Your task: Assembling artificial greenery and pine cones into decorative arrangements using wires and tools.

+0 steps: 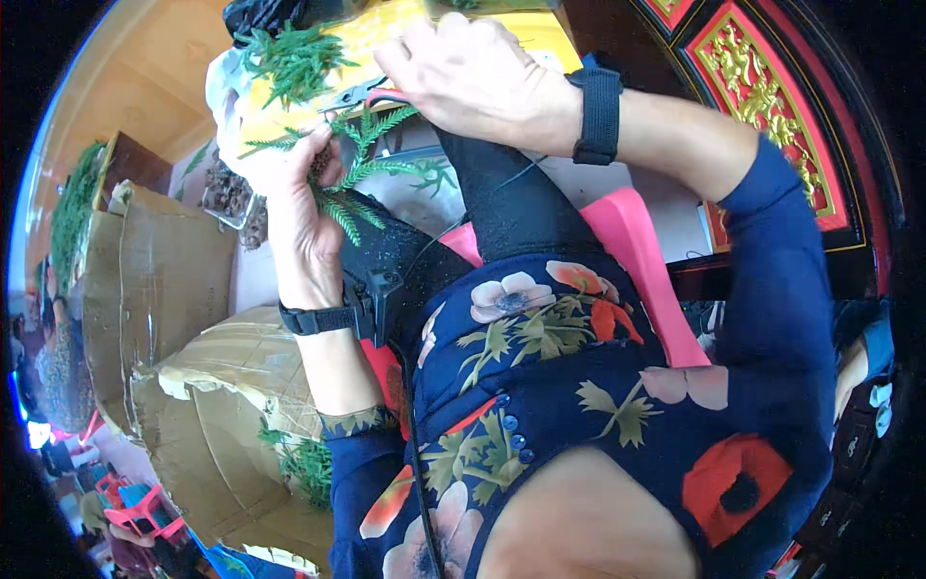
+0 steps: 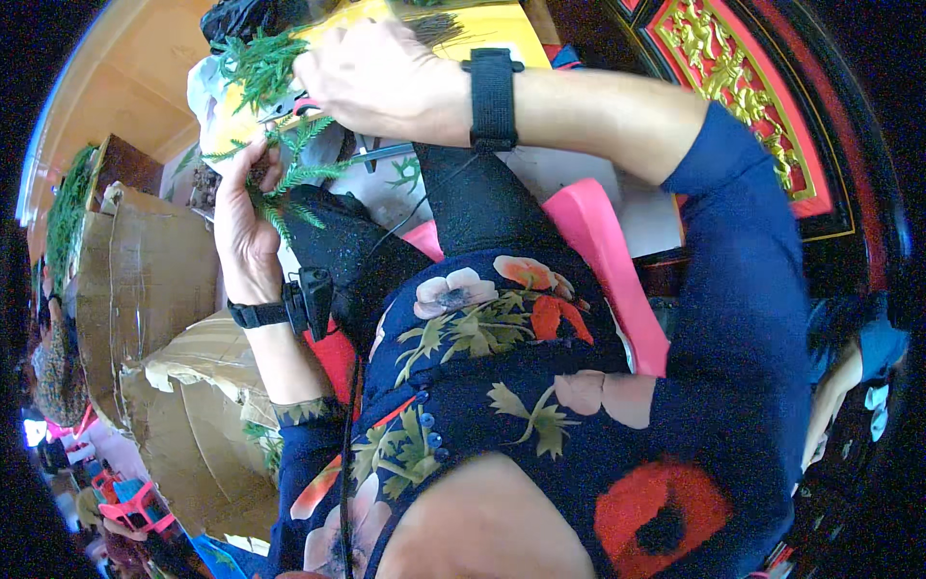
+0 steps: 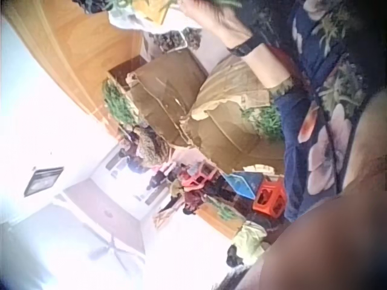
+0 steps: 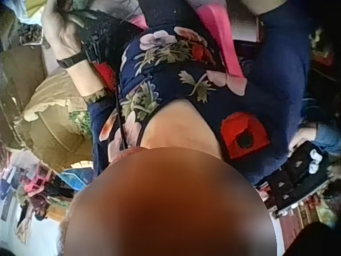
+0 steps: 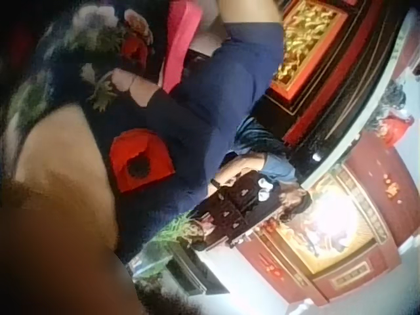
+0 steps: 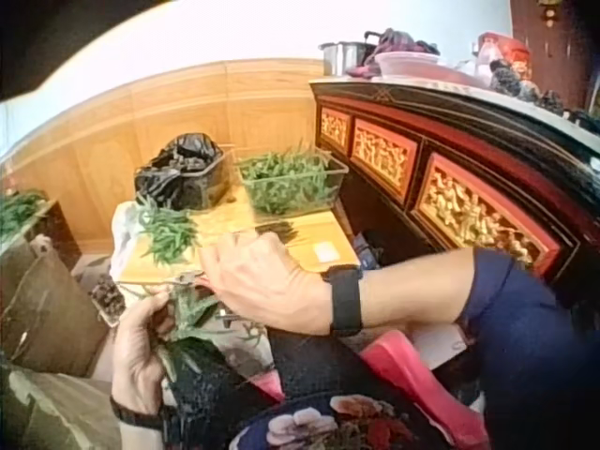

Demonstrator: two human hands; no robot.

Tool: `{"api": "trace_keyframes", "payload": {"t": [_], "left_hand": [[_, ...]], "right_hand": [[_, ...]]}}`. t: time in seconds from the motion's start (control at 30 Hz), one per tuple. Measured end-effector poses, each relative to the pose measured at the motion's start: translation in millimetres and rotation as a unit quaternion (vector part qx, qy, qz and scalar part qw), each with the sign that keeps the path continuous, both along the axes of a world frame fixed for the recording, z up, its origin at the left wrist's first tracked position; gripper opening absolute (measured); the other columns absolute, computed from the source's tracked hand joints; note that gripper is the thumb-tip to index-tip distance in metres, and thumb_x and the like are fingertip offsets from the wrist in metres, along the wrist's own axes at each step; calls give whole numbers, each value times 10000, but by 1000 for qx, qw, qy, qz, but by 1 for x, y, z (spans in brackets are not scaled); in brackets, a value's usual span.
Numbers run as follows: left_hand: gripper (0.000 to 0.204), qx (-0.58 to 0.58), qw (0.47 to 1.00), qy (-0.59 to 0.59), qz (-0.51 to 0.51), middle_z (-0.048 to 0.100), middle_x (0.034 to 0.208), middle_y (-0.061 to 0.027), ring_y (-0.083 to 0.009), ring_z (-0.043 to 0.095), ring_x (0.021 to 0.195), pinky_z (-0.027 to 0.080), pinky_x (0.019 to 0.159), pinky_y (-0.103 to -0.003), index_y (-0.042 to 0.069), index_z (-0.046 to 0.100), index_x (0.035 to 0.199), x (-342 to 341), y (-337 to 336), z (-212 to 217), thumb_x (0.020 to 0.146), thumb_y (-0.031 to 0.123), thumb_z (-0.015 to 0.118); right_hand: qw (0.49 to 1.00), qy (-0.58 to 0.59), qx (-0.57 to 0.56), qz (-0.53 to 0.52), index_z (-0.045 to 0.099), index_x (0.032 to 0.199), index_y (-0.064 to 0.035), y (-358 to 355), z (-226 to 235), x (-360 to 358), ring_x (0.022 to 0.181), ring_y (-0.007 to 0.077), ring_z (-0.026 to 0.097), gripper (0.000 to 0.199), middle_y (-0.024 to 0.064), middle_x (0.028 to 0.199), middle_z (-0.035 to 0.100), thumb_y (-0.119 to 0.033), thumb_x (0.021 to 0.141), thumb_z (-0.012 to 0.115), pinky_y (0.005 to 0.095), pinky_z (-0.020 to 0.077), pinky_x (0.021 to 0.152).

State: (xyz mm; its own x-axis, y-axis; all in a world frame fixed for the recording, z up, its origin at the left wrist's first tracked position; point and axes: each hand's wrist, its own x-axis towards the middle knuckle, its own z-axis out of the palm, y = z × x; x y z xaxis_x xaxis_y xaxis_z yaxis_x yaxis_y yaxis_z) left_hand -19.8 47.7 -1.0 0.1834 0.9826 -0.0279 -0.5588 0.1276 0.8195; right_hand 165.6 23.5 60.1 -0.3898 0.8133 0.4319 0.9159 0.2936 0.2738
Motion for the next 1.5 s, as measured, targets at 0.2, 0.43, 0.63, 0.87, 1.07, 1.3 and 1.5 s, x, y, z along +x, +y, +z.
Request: {"api": "trace_keyframes", "payload": {"t": [0.2, 0.43, 0.63, 0.87, 1.07, 1.3, 1.5], "left_hand": [[135, 22, 999, 28, 11, 542, 716, -5, -62, 426, 557, 318, 498, -174, 21, 565, 908, -2, 0, -4, 795, 85, 603], [192, 113, 986, 88, 88, 546, 748, 10, -49, 457, 593, 333, 508, -180, 57, 544, 957, -4, -4, 4, 781, 68, 617], [313, 199, 963, 118, 142, 580, 954, -34, -64, 521, 788, 397, 647, -189, 20, 530, 1100, 13, -21, 21, 806, 82, 618], [362, 188, 958, 171, 135, 560, 1065, -55, -93, 529, 913, 420, 769, -213, 7, 523, 1134, 8, -18, 16, 797, 71, 638], [339, 171, 967, 153, 110, 563, 1060, -52, -97, 532, 917, 424, 773, -216, 8, 540, 1113, 6, -21, 19, 796, 71, 640], [348, 164, 964, 189, 91, 580, 998, -28, -69, 520, 826, 413, 692, -196, 14, 548, 1105, 1, -21, 19, 785, 97, 659], [321, 161, 967, 176, 89, 586, 897, -4, -46, 486, 708, 378, 612, -182, 21, 561, 1070, 2, -21, 17, 780, 110, 667]], "right_hand": [[980, -154, 122, 27, 556, 806, -10, -8, 29, -17, 695, 258, 583, 202, 143, 745, 576, -208, 767, 549, 382, 452, 582], [998, 0, -57, 10, 561, 817, -25, -9, 55, -4, 703, 233, 545, 198, 131, 751, 557, -215, 768, 531, 372, 404, 568], [933, 202, -247, 169, 570, 1000, -34, 35, 1, 35, 629, 152, 562, 301, 65, 720, 565, -281, 829, 569, 306, 466, 534], [802, 342, -489, 16, 572, 1037, -42, 18, 21, 17, 554, 67, 444, 336, -8, 648, 471, -305, 828, 583, 208, 378, 449], [782, 346, -518, 27, 565, 1071, -54, 14, 26, 18, 535, 56, 425, 360, -12, 625, 449, -318, 827, 588, 207, 355, 426], [858, 244, -443, 93, 537, 1122, -21, 11, 22, 20, 766, 205, 566, 397, 119, 852, 609, -277, 820, 569, 312, 461, 698], [866, 218, -439, 105, 520, 1131, -3, 14, 14, 21, 918, 295, 566, 413, 199, 991, 602, -258, 808, 551, 361, 423, 830]]}}
